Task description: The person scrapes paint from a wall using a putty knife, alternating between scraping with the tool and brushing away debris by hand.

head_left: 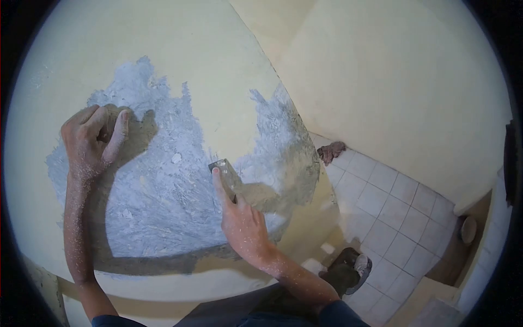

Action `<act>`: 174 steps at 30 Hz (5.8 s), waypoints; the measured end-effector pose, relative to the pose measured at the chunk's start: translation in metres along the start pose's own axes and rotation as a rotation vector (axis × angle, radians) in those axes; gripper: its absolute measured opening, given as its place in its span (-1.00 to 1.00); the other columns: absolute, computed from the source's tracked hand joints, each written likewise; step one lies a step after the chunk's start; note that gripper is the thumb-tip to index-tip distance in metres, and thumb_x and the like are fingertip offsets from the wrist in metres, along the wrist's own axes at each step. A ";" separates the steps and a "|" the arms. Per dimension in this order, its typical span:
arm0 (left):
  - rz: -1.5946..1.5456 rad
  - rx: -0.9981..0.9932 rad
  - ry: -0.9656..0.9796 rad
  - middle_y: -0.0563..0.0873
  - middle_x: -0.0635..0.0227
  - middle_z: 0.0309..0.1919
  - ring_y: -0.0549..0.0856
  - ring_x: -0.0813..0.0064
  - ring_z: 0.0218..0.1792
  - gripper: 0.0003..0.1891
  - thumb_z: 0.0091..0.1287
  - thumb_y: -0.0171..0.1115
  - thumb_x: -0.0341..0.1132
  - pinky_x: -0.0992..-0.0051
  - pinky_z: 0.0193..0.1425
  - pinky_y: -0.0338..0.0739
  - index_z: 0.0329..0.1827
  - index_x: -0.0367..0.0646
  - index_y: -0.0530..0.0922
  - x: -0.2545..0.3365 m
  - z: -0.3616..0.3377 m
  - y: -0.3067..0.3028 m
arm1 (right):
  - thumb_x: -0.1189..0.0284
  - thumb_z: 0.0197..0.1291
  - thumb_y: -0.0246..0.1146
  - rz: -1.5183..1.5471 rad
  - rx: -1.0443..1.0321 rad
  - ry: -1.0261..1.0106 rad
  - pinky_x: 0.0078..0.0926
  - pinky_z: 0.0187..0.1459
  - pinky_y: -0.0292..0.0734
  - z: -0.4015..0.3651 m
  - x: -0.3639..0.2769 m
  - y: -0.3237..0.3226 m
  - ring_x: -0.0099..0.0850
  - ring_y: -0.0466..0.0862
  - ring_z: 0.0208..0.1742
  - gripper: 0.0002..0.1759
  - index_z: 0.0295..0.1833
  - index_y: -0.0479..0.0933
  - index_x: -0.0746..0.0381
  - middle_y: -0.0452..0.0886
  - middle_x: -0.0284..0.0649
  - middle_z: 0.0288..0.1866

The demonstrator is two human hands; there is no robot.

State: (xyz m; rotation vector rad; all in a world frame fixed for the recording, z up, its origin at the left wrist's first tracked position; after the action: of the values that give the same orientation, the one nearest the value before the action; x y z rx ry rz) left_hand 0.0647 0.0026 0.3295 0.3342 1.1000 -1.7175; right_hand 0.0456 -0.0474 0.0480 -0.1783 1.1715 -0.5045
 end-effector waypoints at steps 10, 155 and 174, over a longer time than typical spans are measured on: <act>-0.013 -0.031 0.047 0.45 0.40 -0.73 0.49 0.50 -0.67 -0.79 0.21 0.41 -0.26 0.40 -0.55 0.36 -0.54 -0.09 0.62 0.006 0.010 0.002 | 0.67 0.23 0.13 0.106 -0.038 0.021 0.04 -0.21 0.66 0.005 0.001 -0.007 0.17 0.70 -0.24 -0.05 0.69 -0.08 0.03 0.59 0.25 -0.21; -0.318 -0.074 -0.019 0.23 0.34 -0.47 0.27 0.41 -0.44 -0.62 0.05 0.42 -0.29 0.41 -0.37 0.12 -0.61 -0.26 0.34 -0.009 -0.019 -0.005 | 0.64 0.22 0.14 0.013 0.117 -0.003 -0.13 -0.36 0.74 0.030 -0.014 -0.020 0.15 0.73 -0.38 -0.05 0.69 -0.07 0.05 0.55 0.30 0.00; -0.310 -0.052 0.009 0.23 0.35 -0.49 0.25 0.43 -0.45 -0.62 0.05 0.41 -0.31 0.40 -0.37 0.09 -0.62 -0.25 0.32 -0.010 -0.015 -0.007 | 0.64 0.23 0.13 -0.014 0.049 0.087 -0.06 -0.19 0.74 0.031 -0.002 -0.010 0.15 0.73 -0.20 -0.06 0.68 -0.06 -0.02 0.54 0.24 0.01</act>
State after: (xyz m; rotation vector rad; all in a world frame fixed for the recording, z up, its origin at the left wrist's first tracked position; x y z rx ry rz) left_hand 0.0593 0.0208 0.3315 0.1438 1.2505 -1.9549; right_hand 0.0705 -0.0588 0.0654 -0.1231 1.2419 -0.5571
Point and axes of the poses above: each hand's wrist, its own z-axis towards the middle knuckle, its own y-axis out of the palm, x = y × z, the point moved 9 cm from there along z, towards the middle knuckle
